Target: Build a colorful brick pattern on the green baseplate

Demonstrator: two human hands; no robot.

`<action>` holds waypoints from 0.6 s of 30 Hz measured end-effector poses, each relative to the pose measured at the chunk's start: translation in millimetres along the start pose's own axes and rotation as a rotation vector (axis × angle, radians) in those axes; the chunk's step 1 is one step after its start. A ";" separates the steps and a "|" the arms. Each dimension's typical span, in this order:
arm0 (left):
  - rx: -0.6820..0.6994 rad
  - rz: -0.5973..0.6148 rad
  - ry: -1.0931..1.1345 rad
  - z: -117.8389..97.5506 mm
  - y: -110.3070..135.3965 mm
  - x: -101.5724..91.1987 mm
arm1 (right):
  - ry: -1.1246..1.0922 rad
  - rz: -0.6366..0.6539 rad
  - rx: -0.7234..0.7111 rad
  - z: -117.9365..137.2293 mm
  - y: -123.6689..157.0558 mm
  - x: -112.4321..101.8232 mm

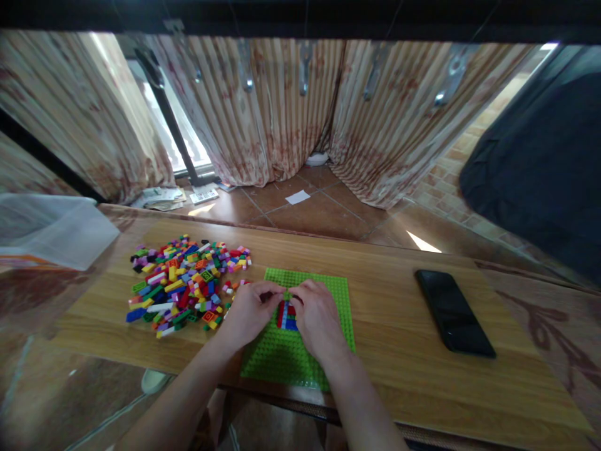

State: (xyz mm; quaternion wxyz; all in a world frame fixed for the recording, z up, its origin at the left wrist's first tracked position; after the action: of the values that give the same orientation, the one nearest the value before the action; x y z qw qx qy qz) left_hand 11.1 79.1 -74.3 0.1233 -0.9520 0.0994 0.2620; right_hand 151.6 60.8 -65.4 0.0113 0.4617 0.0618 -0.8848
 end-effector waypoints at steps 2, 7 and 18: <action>-0.047 0.001 0.012 1.1 -1.7 0.6 | -0.002 0.006 0.009 0.3 -0.2 -0.4; -0.068 0.019 -0.001 -0.1 -4.0 0.2 | 0.004 0.048 0.050 1.8 -2.3 -0.7; 0.008 0.030 -0.041 1.0 -1.8 0.3 | -0.013 0.067 0.043 1.1 -2.5 0.4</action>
State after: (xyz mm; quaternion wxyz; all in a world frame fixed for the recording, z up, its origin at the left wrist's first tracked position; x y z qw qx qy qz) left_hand 11.4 81.1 -75.0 0.1252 -0.9443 0.1121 0.2829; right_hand 150.3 63.2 -64.9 0.0316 0.4580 0.0273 -0.8880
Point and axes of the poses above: each hand's wrist, its own y-axis away from the middle knuckle, its own x-axis out of the palm, z = x × y, the point moved 3 cm from there along -y, towards the middle knuckle, and after that the axes turned 6 degrees about x, right-handed, at the moved point
